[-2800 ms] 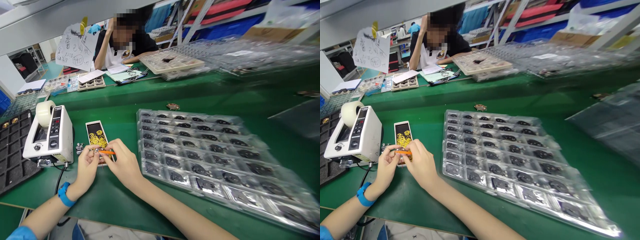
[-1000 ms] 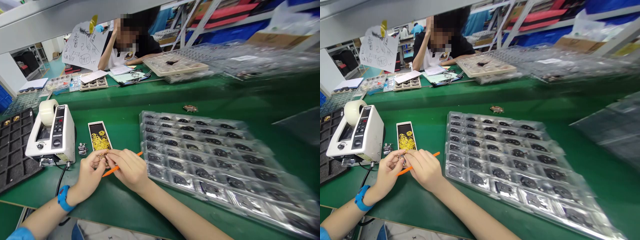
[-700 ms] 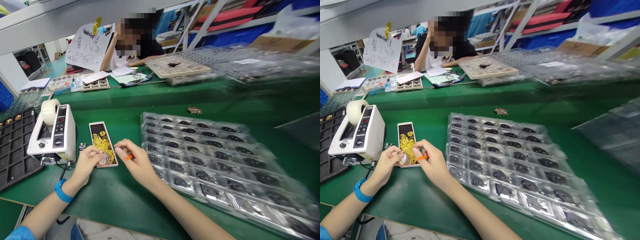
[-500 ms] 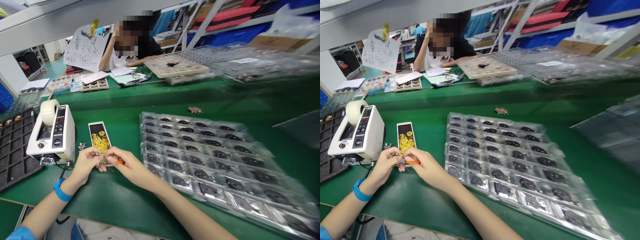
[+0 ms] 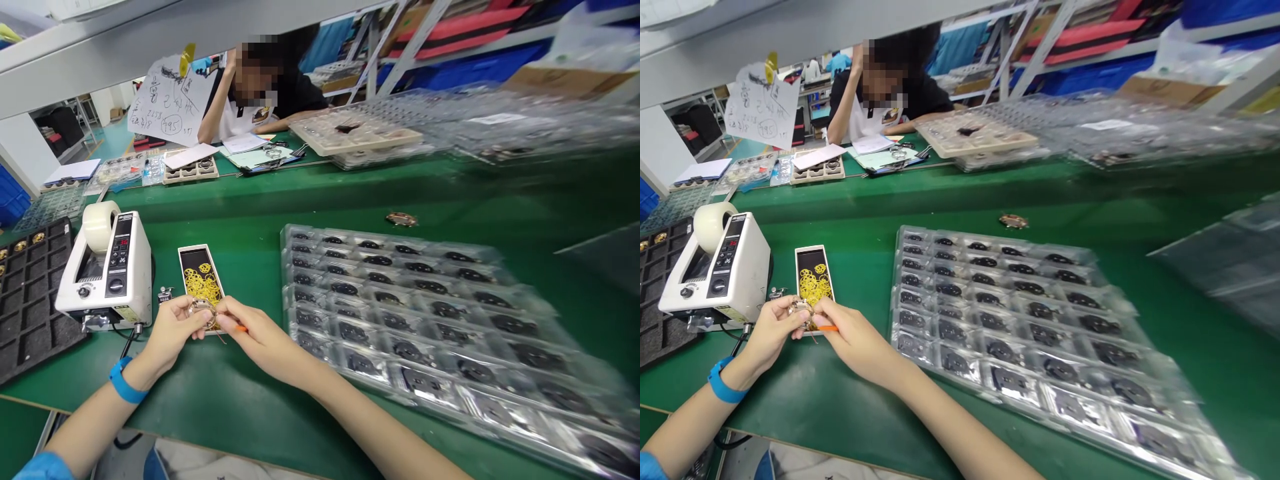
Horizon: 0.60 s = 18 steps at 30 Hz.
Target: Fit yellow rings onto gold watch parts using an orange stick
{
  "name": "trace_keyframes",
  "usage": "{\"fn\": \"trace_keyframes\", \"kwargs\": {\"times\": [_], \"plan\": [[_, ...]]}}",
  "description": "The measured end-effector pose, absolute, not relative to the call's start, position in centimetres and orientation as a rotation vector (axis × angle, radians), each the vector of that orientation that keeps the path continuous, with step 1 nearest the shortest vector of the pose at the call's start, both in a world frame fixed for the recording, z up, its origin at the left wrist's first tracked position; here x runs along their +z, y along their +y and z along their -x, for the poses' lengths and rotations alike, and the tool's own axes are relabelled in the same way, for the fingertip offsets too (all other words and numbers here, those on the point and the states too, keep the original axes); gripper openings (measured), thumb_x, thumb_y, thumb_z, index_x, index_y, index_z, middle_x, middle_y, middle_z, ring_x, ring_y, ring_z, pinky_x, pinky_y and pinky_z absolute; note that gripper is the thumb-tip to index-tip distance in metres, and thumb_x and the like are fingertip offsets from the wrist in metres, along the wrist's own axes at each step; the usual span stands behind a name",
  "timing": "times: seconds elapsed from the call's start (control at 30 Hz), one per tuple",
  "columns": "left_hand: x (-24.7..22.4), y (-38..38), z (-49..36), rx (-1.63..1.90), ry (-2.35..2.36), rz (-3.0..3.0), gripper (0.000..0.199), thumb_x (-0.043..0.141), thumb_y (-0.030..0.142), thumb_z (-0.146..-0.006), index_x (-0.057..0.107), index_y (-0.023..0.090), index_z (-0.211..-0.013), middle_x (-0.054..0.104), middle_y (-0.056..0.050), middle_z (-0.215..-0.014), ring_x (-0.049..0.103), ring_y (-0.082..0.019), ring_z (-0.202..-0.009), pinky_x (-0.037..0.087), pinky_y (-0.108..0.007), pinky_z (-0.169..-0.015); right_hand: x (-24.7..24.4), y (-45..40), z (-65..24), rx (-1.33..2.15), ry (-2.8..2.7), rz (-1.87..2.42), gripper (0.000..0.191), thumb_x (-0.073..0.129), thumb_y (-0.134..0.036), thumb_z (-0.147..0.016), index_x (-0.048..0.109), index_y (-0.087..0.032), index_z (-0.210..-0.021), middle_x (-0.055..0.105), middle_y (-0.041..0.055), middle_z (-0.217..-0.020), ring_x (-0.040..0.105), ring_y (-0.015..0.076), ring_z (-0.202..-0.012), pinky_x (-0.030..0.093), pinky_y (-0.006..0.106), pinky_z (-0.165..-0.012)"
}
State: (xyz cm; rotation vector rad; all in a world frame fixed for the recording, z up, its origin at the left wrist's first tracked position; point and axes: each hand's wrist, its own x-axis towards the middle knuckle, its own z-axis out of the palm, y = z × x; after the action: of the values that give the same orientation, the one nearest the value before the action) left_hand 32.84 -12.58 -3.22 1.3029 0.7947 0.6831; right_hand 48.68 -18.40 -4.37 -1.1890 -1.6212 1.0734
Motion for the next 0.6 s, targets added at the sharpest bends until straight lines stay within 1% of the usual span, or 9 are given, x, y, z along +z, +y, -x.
{"fn": "trace_keyframes", "kwargs": {"times": [0.07, 0.17, 0.23, 0.27, 0.33, 0.4, 0.43, 0.53, 0.6], "plan": [[-3.4, -12.6, -33.0, 0.687, 0.792, -1.316, 0.040, 0.071, 0.044, -0.071, 0.055, 0.008, -0.076, 0.047, 0.001, -0.060, 0.042, -0.003, -0.051, 0.031, -0.016, -0.047, -4.6, -18.3, -48.6, 1.078, -1.595, 1.207, 0.050, 0.031, -0.061, -0.093, 0.042, -0.017, -0.074, 0.052, 0.0036, -0.076, 0.045, 0.0143, -0.070, 0.033, 0.027, -0.066], [-3.8, -12.6, -33.2, 0.692, 0.827, -1.353, 0.042, 0.069, 0.047, -0.072, 0.055, 0.008, -0.077, 0.045, 0.001, -0.059, 0.039, -0.004, -0.050, 0.030, -0.017, -0.046, -5.0, -17.9, -48.1, 1.165, -1.436, 1.205, 0.064, 0.031, -0.074, -0.086, 0.037, -0.017, -0.057, 0.042, 0.0018, -0.057, 0.039, 0.0125, -0.059, 0.032, 0.027, -0.061], [-4.1, -12.7, -33.2, 0.767, 0.860, -1.499, 0.036, 0.065, 0.043, -0.077, 0.055, 0.008, -0.073, 0.045, 0.000, -0.063, 0.042, -0.006, -0.054, 0.033, -0.018, -0.049, -5.0, -17.8, -47.8, 1.257, -1.269, 1.206, 0.067, 0.038, -0.079, -0.079, 0.036, -0.017, -0.052, 0.036, -0.0003, -0.048, 0.033, 0.0100, -0.051, 0.029, 0.026, -0.055], [-4.2, -12.7, -33.2, 0.840, 0.866, -1.631, 0.031, 0.061, 0.038, -0.081, 0.056, 0.009, -0.071, 0.047, -0.001, -0.066, 0.045, -0.007, -0.058, 0.035, -0.018, -0.052, -5.0, -17.7, -47.6, 1.316, -1.176, 1.203, 0.067, 0.044, -0.079, -0.075, 0.038, -0.017, -0.053, 0.035, -0.0014, -0.046, 0.030, 0.0084, -0.048, 0.025, 0.025, -0.051], [-4.5, -12.7, -33.0, 1.003, 0.817, -1.973, 0.022, 0.052, 0.025, -0.088, 0.060, 0.009, -0.075, 0.050, -0.004, -0.074, 0.049, -0.008, -0.069, 0.041, -0.018, -0.060, -4.7, -17.7, -47.4, 1.450, -0.982, 1.157, 0.063, 0.057, -0.075, -0.069, 0.048, -0.014, -0.062, 0.038, -0.0031, -0.048, 0.023, 0.0050, -0.043, 0.016, 0.023, -0.046], [-4.9, -12.6, -32.9, 1.134, 0.705, -2.355, 0.019, 0.043, 0.014, -0.091, 0.062, 0.010, -0.090, 0.054, -0.006, -0.081, 0.052, -0.009, -0.077, 0.044, -0.019, -0.067, -4.3, -17.8, -47.2, 1.567, -0.801, 1.053, 0.059, 0.069, -0.068, -0.063, 0.053, -0.012, -0.071, 0.039, -0.0046, -0.053, 0.019, 0.0023, -0.042, 0.010, 0.022, -0.044], [-5.0, -12.4, -32.8, 1.188, 0.645, -2.547, 0.021, 0.041, 0.010, -0.091, 0.061, 0.009, -0.096, 0.055, -0.007, -0.083, 0.053, -0.010, -0.077, 0.045, -0.020, -0.067, -4.1, -17.9, -47.1, 1.606, -0.727, 0.997, 0.057, 0.074, -0.064, -0.060, 0.053, -0.012, -0.072, 0.038, -0.0051, -0.056, 0.018, 0.0013, -0.042, 0.009, 0.021, -0.043], [-5.0, -12.3, -32.8, 1.339, 0.530, -3.020, 0.021, 0.042, 0.006, -0.089, 0.058, 0.003, -0.102, 0.055, -0.007, -0.075, 0.050, -0.013, -0.069, 0.043, -0.024, -0.058, -3.8, -18.0, -46.7, 1.660, -0.584, 0.916, 0.059, 0.084, -0.055, -0.050, 0.046, -0.012, -0.064, 0.034, -0.0059, -0.058, 0.017, -0.0004, -0.044, 0.008, 0.019, -0.042], [-4.5, -12.9, -32.7, 1.366, 0.570, -3.110, 0.022, 0.043, 0.005, -0.088, 0.059, 0.004, -0.102, 0.056, -0.007, -0.074, 0.050, -0.014, -0.067, 0.042, -0.025, -0.056, -3.7, -18.2, -46.6, 1.674, -0.588, 0.928, 0.061, 0.085, -0.055, -0.047, 0.043, -0.013, -0.063, 0.032, -0.0061, -0.058, 0.015, -0.0006, -0.044, 0.008, 0.019, -0.042]]}}
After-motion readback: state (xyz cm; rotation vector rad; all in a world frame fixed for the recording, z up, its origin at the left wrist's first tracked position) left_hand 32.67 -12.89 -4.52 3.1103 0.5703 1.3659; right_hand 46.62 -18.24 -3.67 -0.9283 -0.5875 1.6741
